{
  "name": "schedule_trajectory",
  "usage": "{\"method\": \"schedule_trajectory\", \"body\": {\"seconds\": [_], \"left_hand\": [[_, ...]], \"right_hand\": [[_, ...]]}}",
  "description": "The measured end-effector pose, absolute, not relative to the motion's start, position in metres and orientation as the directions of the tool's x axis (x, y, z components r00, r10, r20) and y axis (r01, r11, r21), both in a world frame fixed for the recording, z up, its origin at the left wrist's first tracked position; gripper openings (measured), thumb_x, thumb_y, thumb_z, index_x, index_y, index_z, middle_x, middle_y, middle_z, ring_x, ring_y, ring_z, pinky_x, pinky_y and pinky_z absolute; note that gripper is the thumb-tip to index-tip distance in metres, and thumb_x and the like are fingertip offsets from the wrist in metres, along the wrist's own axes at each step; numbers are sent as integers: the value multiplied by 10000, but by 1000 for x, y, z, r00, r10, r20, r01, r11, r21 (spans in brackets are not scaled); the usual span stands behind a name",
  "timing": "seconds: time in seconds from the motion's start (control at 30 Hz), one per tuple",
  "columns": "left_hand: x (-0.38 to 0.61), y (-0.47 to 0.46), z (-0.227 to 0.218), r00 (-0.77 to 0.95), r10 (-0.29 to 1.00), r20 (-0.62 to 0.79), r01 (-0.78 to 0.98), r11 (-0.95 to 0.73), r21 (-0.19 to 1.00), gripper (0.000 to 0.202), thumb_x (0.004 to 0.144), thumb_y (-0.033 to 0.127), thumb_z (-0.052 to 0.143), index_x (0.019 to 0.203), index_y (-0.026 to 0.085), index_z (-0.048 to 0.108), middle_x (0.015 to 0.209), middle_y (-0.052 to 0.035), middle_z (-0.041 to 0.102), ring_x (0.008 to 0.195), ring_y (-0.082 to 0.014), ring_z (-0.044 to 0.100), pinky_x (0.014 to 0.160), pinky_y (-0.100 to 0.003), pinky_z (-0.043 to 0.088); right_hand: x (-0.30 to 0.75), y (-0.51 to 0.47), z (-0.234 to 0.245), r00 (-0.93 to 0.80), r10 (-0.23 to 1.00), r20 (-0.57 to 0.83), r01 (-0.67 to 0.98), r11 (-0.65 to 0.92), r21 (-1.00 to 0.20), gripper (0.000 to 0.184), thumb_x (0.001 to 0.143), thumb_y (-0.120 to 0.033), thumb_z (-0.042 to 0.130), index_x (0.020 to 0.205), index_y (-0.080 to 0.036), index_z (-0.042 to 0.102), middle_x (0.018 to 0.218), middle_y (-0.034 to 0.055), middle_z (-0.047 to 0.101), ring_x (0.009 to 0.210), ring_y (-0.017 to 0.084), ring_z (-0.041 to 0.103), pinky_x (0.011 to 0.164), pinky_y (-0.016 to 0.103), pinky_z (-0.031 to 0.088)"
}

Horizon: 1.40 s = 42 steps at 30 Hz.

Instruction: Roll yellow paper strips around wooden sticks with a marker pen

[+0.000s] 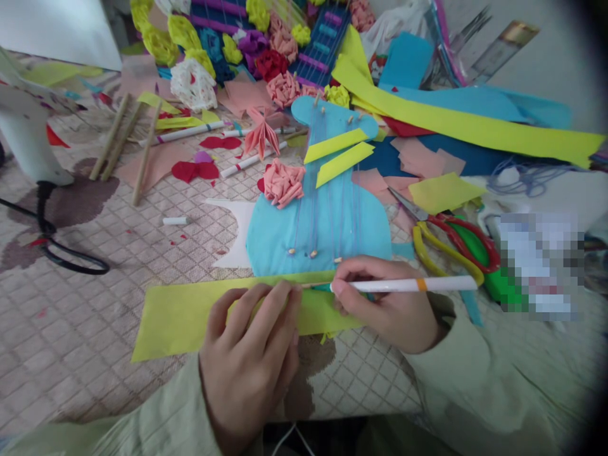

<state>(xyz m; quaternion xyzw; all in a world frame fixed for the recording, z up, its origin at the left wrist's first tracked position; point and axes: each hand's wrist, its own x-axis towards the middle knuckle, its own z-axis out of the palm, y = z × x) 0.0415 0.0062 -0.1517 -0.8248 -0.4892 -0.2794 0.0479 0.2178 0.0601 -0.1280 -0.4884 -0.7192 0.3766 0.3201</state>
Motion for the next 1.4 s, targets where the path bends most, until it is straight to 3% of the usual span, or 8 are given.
{"method": "schedule_trajectory", "body": {"seconds": [0.17, 0.27, 0.37, 0.53, 0.83, 1.0, 1.1, 1.4], "left_hand": [[41, 5, -152, 365, 784, 502, 834, -516, 198, 275, 804, 134, 466, 1030, 85, 615, 1039, -78, 655, 905, -260, 532, 793, -425, 369], [41, 5, -154, 358, 787, 502, 839, -508, 198, 262, 808, 136, 468, 1014, 92, 623, 1046, -81, 652, 914, -263, 533, 797, -430, 369], [41, 4, -154, 352, 782, 515, 838, -508, 198, 262, 805, 135, 472, 1014, 93, 623, 1042, -89, 651, 919, -265, 536, 795, -434, 374], [42, 4, -153, 341, 775, 532, 834, -510, 209, 265, 787, 113, 481, 1011, 85, 621, 1030, -105, 648, 951, -267, 541, 813, -438, 384], [41, 4, -154, 367, 759, 538, 818, -539, 201, 286, 782, 101, 489, 1043, 65, 599, 1056, -139, 611, 981, -274, 519, 835, -436, 396], [40, 5, -154, 387, 754, 531, 811, -552, 193, 300, 775, 91, 495, 1060, 67, 587, 1066, -142, 597, 976, -280, 512, 830, -445, 403], [39, 5, -155, 393, 747, 536, 809, -558, 184, 310, 775, 88, 497, 1073, 67, 580, 1064, -143, 593, 967, -284, 513, 825, -455, 404], [37, 5, -154, 410, 748, 522, 799, -571, 191, 310, 769, 74, 500, 1069, 66, 579, 1067, -152, 579, 955, -296, 505, 804, -476, 411]], "right_hand": [[225, 60, -129, -278, 953, 121, 267, 197, -943, 73, 733, -137, 579, 683, -191, 579, 506, -39, 584, 415, 90, 531, 368, 190, 436], [235, 63, -124, -108, 967, 231, 22, 235, -972, 56, 748, -165, 582, 724, -207, 607, 494, -47, 575, 374, 100, 528, 307, 201, 416], [243, 70, -115, 96, 951, 292, -88, 301, -950, 104, 726, -142, 564, 666, -195, 631, 459, -48, 520, 355, 92, 497, 285, 203, 384], [250, 80, -108, 220, 903, 368, -106, 397, -912, 138, 702, -118, 537, 623, -191, 624, 437, -52, 478, 364, 85, 472, 290, 193, 347], [249, 79, -114, 159, 930, 331, -109, 349, -931, 86, 735, -191, 593, 649, -196, 596, 464, -56, 471, 378, 96, 482, 310, 212, 342], [250, 80, -113, 335, 840, 426, -74, 475, -877, 113, 745, -175, 561, 641, -220, 568, 489, -59, 447, 384, 88, 464, 322, 226, 323], [251, 80, -112, 379, 833, 404, -29, 447, -894, 119, 754, -197, 540, 643, -239, 532, 485, -63, 443, 375, 92, 452, 331, 237, 324], [242, 73, -120, 102, 942, 319, -95, 328, -940, 101, 765, -226, 577, 669, -216, 550, 468, -59, 507, 392, 94, 487, 333, 218, 363]]}}
